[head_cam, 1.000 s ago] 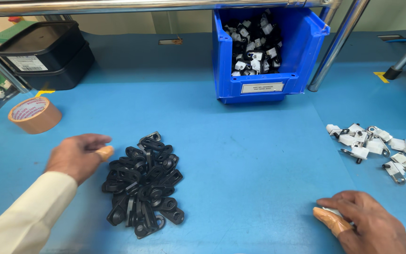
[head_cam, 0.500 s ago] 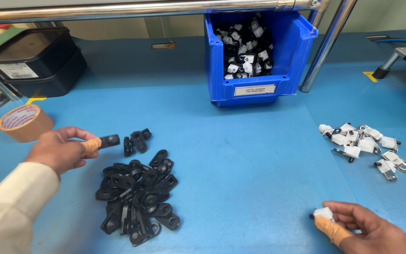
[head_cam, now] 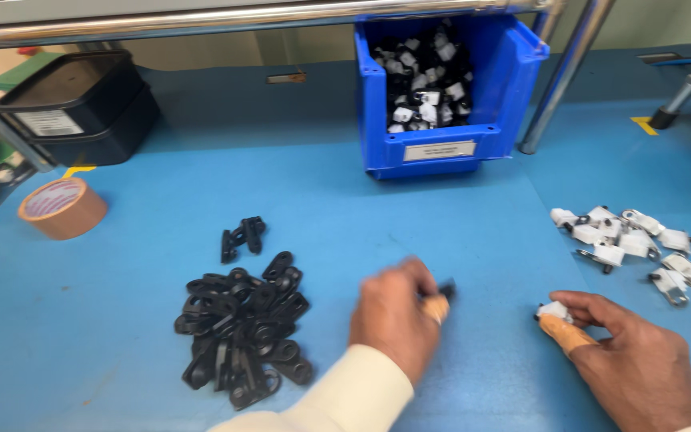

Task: The person picks black plastic strap pieces and white latch bodies from the workbench, presses each strap piece onto a latch body by hand, and places the assembled latch onto a growing pile on the right side of the bench, repeating the cycle one piece at a time.

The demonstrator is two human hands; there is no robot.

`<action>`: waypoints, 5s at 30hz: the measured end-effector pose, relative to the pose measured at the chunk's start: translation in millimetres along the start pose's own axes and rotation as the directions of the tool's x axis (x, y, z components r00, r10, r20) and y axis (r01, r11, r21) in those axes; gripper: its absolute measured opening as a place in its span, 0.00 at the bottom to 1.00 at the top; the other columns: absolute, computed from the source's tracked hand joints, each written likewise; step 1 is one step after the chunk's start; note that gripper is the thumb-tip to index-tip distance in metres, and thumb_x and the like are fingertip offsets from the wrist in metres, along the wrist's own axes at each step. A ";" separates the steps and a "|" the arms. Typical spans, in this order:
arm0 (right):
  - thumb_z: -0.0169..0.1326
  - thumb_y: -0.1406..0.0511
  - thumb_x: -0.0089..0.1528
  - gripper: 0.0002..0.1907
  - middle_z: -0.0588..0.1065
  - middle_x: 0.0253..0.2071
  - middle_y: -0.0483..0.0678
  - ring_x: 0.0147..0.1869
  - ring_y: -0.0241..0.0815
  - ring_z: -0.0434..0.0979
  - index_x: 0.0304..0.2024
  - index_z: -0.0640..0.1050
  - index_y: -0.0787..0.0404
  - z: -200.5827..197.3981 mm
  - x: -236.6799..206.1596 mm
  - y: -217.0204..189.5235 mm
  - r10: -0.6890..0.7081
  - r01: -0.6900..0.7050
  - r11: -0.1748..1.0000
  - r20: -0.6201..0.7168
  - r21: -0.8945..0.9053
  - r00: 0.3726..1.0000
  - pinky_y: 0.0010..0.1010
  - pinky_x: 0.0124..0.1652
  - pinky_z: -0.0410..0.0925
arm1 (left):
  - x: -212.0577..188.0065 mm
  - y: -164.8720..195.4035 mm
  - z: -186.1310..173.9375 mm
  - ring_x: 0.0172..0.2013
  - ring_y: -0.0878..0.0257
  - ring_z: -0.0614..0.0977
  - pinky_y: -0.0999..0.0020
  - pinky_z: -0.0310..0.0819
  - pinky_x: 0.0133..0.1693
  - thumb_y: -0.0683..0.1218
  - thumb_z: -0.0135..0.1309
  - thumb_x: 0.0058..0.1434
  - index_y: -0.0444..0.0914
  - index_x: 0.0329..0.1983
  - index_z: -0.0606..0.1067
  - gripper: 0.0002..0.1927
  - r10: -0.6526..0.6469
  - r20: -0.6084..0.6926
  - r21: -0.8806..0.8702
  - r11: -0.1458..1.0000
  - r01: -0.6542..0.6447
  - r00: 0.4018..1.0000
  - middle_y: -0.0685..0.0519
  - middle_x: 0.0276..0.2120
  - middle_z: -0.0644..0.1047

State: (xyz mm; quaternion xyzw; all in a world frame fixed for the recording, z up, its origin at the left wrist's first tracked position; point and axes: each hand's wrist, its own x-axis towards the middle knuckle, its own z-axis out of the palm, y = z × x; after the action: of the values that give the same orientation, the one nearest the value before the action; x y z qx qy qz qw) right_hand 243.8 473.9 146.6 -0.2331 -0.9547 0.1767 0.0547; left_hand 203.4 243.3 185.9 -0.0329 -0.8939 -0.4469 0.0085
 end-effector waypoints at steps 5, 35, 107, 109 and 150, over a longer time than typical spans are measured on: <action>0.66 0.66 0.56 0.29 0.85 0.44 0.44 0.39 0.38 0.82 0.60 0.81 0.43 -3.4 6.1 7.7 0.070 -0.073 0.983 0.024 0.170 0.997 0.29 0.45 0.77 | -12.8 16.8 4.1 0.40 0.50 0.83 0.55 0.78 0.43 0.51 0.63 0.59 0.40 0.38 0.77 0.11 -0.113 0.243 0.114 0.990 0.087 0.963 0.49 0.40 0.81; 0.67 0.64 0.55 0.18 0.83 0.37 0.45 0.36 0.35 0.85 0.49 0.84 0.53 2.3 -6.0 -27.8 0.033 -0.016 0.825 -0.019 0.566 0.999 0.29 0.37 0.75 | 51.4 57.9 48.3 0.22 0.61 0.84 0.69 0.81 0.25 0.43 0.62 0.60 0.29 0.32 0.77 0.10 -0.318 0.537 0.210 0.947 0.242 0.781 0.44 0.25 0.83; 0.55 0.74 0.57 0.15 0.83 0.31 0.52 0.27 0.39 0.75 0.44 0.85 0.65 -1.4 42.4 -42.2 0.133 -0.314 0.691 0.312 0.651 0.941 0.32 0.29 0.71 | 29.5 36.7 79.1 0.27 0.56 0.87 0.65 0.84 0.26 0.35 0.48 0.65 0.32 0.38 0.77 0.06 -0.309 0.433 -0.190 0.887 0.421 0.847 0.45 0.31 0.83; 0.56 0.75 0.56 0.14 0.83 0.31 0.51 0.26 0.38 0.76 0.44 0.85 0.65 -2.5 36.9 -45.8 0.140 -0.305 0.685 0.291 0.662 0.946 0.29 0.28 0.71 | 28.7 33.7 77.9 0.28 0.57 0.87 0.66 0.85 0.27 0.37 0.49 0.66 0.33 0.36 0.75 0.05 -0.324 0.443 -0.231 0.860 0.456 0.836 0.46 0.32 0.83; 0.51 0.72 0.60 0.11 0.78 0.28 0.45 0.25 0.30 0.73 0.43 0.81 0.63 43.5 -18.8 -40.6 -0.038 0.032 0.716 -0.008 0.697 0.999 0.22 0.25 0.65 | 3.0 11.7 49.2 0.27 0.57 0.87 0.66 0.83 0.24 0.35 0.56 0.60 0.40 0.53 0.72 0.18 -0.338 0.446 -0.440 0.724 0.532 0.829 0.45 0.34 0.83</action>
State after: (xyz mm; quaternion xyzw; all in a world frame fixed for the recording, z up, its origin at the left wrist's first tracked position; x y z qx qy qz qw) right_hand 235.0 417.9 120.3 -0.1767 -0.8226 0.5225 0.1384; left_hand 201.9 289.8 165.8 0.1045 -0.6976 -0.6595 -0.2600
